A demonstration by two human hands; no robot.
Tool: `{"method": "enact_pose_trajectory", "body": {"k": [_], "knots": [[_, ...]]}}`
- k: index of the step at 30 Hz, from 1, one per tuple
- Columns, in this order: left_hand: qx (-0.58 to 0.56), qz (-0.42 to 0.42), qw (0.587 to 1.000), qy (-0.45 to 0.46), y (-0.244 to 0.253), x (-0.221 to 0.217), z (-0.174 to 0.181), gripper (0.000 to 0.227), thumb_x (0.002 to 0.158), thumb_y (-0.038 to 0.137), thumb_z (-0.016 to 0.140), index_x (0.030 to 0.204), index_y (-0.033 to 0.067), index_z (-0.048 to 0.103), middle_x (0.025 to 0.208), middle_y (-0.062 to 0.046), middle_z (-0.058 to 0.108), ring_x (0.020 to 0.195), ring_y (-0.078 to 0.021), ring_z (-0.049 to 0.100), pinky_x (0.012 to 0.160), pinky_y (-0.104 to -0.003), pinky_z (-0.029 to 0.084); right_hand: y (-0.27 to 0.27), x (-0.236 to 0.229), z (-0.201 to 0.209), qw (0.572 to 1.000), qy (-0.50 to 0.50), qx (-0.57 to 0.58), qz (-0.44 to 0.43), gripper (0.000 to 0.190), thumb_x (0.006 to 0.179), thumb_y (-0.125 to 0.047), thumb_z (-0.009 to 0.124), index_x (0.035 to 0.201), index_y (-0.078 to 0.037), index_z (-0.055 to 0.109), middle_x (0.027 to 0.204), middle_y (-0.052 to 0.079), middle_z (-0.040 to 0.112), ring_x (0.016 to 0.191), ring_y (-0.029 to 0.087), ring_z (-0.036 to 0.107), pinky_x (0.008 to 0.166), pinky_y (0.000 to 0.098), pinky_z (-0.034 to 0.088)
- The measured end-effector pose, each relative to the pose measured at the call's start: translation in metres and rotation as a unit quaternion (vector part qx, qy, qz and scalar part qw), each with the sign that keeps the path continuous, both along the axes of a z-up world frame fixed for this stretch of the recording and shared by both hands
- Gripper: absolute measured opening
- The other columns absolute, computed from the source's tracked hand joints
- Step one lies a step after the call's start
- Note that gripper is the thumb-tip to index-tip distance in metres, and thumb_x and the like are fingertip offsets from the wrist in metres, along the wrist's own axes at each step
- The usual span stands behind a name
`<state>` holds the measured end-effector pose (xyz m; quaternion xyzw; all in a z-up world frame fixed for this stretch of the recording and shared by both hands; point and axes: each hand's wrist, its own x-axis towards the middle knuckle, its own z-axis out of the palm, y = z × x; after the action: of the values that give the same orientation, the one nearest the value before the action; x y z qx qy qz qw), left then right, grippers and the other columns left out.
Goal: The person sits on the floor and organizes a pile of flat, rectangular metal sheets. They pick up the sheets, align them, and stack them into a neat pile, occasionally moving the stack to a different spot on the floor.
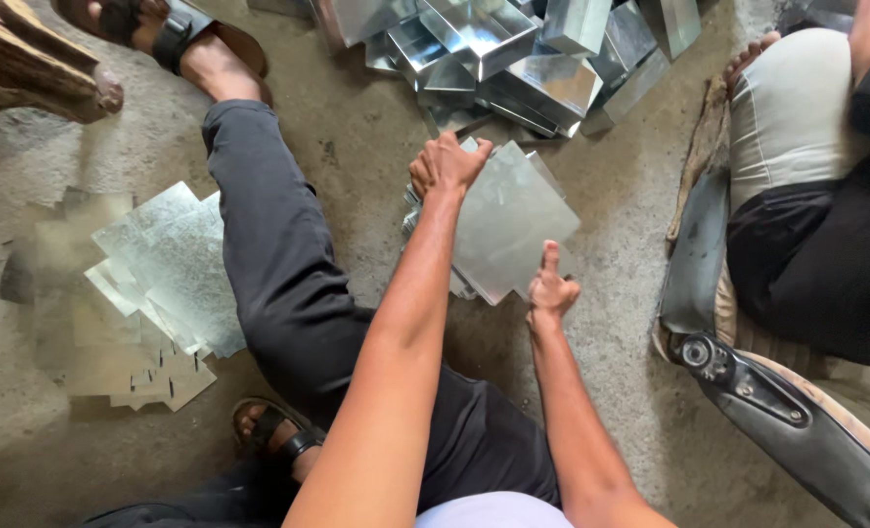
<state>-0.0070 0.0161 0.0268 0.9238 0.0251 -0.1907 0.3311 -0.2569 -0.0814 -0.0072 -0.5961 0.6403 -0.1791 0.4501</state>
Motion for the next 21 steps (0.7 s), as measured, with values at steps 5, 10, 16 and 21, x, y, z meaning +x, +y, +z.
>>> {"method": "enact_pose_trajectory", "body": {"k": [5, 10, 16, 21], "knots": [[-0.113, 0.049, 0.992, -0.028, -0.003, 0.004, 0.037, 0.044, 0.080, 0.053, 0.056, 0.079, 0.0124, 0.072, 0.079, -0.018, 0.075, 0.075, -0.0377, 0.074, 0.067, -0.051, 0.056, -0.030, 0.000, 0.035, 0.950, -0.102, -0.253, 0.151, 0.054, 0.096, -0.046, 0.082, 0.087, 0.006, 0.070, 0.079, 0.008, 0.070, 0.069, 0.017, 0.063, 0.064, 0.0356, 0.051], [-0.242, 0.085, 0.961, -0.105, -0.016, 0.008, 0.042, 0.050, 0.086, 0.053, 0.058, 0.073, 0.0065, 0.071, 0.071, -0.014, 0.071, 0.071, -0.0333, 0.063, 0.064, -0.045, 0.048, -0.040, -0.005, 0.045, 0.936, -0.256, -0.205, 0.125, 0.042, 0.094, -0.023, 0.086, 0.110, 0.007, 0.063, 0.102, 0.009, 0.071, 0.090, 0.016, 0.068, 0.078, 0.0333, 0.058], [-0.563, 0.107, 0.808, -0.138, -0.010, 0.002, -0.021, 0.046, 0.094, 0.042, 0.052, 0.080, -0.0009, 0.061, 0.069, -0.010, 0.055, 0.068, -0.0151, 0.054, 0.064, -0.033, 0.042, -0.037, -0.041, -0.008, 0.874, -0.250, -0.310, 0.280, 0.046, 0.087, 0.004, 0.089, 0.119, 0.002, 0.055, 0.111, 0.010, 0.064, 0.097, 0.022, 0.065, 0.084, 0.0355, 0.061], [-0.438, 0.028, 0.882, -0.174, -0.007, -0.014, -0.023, 0.039, 0.090, 0.036, 0.055, 0.089, -0.0015, 0.064, 0.070, -0.006, 0.053, 0.068, -0.0144, 0.056, 0.065, -0.032, 0.046, -0.012, -0.070, -0.057, 0.926, -0.278, -0.189, 0.172, 0.048, 0.094, 0.001, 0.077, 0.129, -0.001, 0.044, 0.120, 0.009, 0.058, 0.107, 0.021, 0.067, 0.088, 0.0317, 0.062]]}}
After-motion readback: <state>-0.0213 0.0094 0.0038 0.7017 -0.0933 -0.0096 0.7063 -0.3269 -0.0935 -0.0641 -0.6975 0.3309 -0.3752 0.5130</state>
